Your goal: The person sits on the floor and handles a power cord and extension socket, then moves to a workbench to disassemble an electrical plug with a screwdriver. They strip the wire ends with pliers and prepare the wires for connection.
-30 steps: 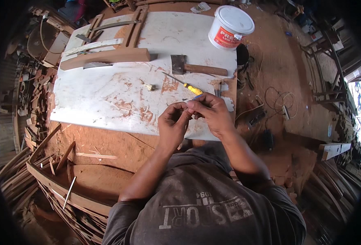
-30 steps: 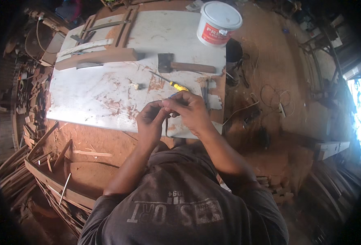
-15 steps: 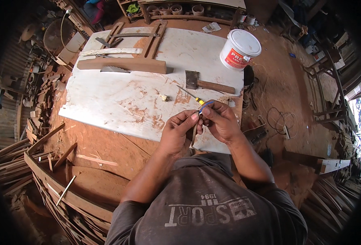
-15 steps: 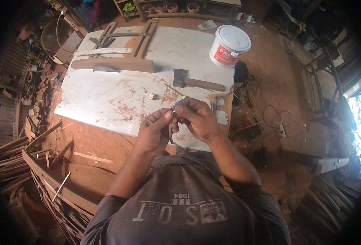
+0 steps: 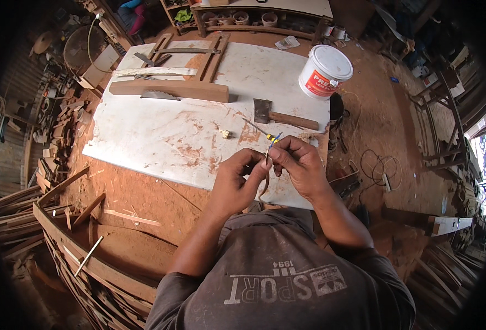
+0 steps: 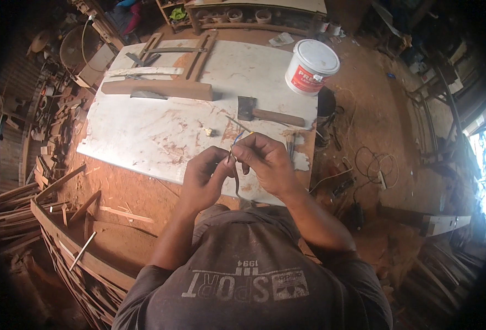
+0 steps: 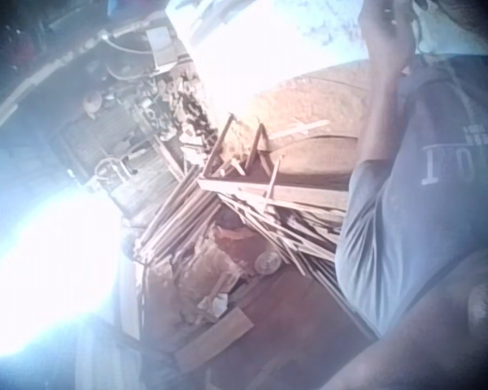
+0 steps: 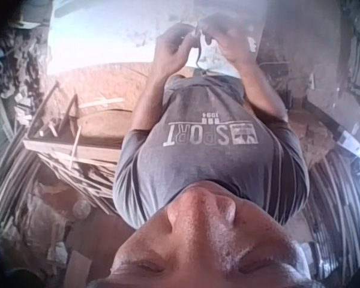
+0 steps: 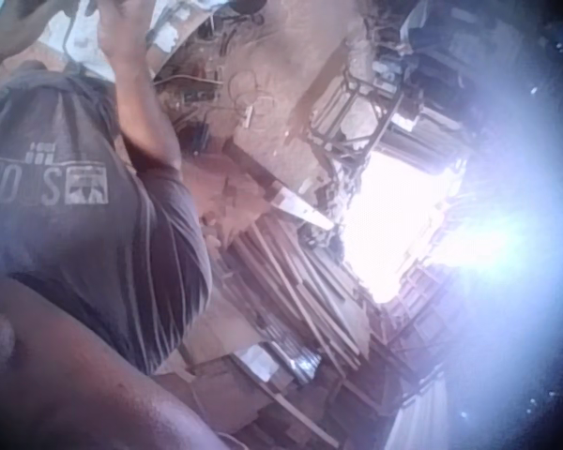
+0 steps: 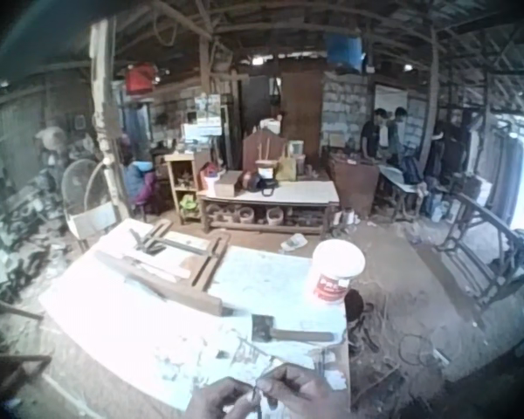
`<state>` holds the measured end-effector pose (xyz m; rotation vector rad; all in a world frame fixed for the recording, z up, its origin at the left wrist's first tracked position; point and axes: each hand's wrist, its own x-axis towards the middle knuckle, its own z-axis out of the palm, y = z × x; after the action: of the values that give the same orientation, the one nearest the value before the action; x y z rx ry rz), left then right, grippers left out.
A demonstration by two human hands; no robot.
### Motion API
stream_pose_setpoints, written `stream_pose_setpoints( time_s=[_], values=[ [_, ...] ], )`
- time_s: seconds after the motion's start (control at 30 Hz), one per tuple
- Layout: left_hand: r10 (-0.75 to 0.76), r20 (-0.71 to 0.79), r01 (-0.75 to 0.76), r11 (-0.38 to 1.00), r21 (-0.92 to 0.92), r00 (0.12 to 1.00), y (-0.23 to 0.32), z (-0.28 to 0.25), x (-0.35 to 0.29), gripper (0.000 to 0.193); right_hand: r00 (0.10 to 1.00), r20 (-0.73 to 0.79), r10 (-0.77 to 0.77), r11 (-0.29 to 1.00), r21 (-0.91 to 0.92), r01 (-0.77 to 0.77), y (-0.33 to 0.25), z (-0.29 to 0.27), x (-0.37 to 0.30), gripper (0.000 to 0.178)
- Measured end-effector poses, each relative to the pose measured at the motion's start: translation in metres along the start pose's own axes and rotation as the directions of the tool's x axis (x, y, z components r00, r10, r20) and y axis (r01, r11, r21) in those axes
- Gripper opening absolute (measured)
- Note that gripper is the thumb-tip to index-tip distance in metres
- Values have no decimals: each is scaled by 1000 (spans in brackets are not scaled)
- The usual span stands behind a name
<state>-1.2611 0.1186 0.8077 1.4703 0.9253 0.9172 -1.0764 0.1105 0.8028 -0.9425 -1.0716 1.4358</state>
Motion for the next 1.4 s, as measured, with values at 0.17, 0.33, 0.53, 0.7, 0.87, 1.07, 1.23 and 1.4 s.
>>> stream_pose_setpoints(
  time_s=[0.17,0.33,0.53,0.7,0.87,1.07,1.23,1.4],
  values=[
    [227,-8,-198,865,461,974,27,-5,-2,21,998,6,-58,986,-154,58,-7,6,0,18],
    [140,-44,-113,917,382,989,34,-7,0,25,997,34,-70,977,-198,75,-8,13,7,22],
    [168,-121,-157,983,94,978,21,-1,5,28,999,19,-32,999,-11,32,-12,28,8,24],
    [266,-68,-251,952,178,962,12,2,-2,30,991,-133,29,977,213,0,-12,43,9,24],
    [359,-87,-328,910,253,929,8,9,-10,32,981,-158,113,948,312,-59,-14,41,17,20],
    [385,-175,-353,916,190,906,-5,11,-14,40,983,-125,136,882,467,-62,-9,46,22,18],
    [376,-220,-346,924,163,900,-13,11,-16,38,973,-142,182,856,509,-85,-7,51,27,17],
    [414,-118,-348,863,365,903,-16,-2,-10,29,979,-187,83,932,362,-10,5,41,34,18]
  ],
)
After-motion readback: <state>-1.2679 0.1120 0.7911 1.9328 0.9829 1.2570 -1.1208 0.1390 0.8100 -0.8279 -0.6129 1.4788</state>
